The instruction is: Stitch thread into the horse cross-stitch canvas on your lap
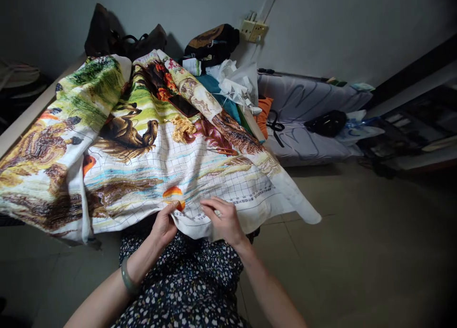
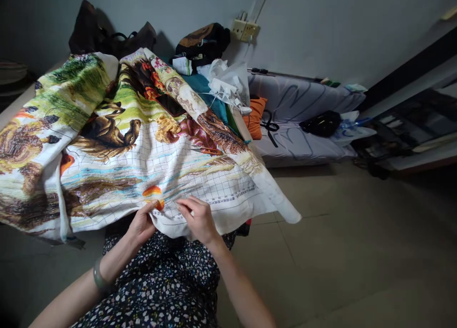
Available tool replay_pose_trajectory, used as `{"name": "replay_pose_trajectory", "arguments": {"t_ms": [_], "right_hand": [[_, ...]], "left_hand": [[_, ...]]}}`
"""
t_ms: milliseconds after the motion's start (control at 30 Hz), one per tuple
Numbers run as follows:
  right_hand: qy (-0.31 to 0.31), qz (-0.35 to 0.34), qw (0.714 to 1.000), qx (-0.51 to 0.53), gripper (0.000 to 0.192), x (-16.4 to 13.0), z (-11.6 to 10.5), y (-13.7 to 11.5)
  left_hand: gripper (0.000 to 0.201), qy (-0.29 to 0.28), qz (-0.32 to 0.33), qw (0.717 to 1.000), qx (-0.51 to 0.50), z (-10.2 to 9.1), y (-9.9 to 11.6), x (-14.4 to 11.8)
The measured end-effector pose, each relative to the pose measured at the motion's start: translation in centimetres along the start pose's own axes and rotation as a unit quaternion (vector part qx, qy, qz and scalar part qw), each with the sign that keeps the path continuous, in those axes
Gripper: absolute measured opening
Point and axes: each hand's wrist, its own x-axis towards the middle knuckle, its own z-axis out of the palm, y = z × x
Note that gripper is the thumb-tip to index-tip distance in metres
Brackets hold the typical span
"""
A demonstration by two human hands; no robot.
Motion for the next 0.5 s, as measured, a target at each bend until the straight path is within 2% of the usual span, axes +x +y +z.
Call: {"name": "replay_pose_trajectory", "arguments": {"t_ms": [133,200,267,367,433,500], "right_hand": [[-0.006,-0.053,0.998,-0.034,0.018,2.2,4.0,1.5],[0.0,-0.051,0.998,-0.026,0.018,2.6,5.1,1.6],[0.012,-0.028,0.999,0.017,0.019,2.8,5.2,1.2],[0.05,0.056,0.982,0.174,0.022,2.5,3.1,-0.3],[0.105,0.092,0.954,0.267,0.024,1.5,-0.2,-1.6],[0.157,0.078,0.94,0.292,0.028,-0.4,-4.6,-2.6]], "left_hand": [[0.015,-0.008,-0.006,1.0,0.015,0.2,0.1,-0.4],[0.015,-0.016,-0.003,0.999,0.028,0.2,0.0,-0.4],[0.015,-0.023,-0.001,0.999,0.04,0.2,-0.1,-0.3],[0.016,-0.026,-0.009,0.999,0.047,0.3,-0.2,-0.3],[0.017,-0.011,-0.008,0.999,0.039,0.4,-0.2,-0.3],[0.02,0.014,-0.005,1.0,0.028,0.5,-0.1,-0.3]]}}
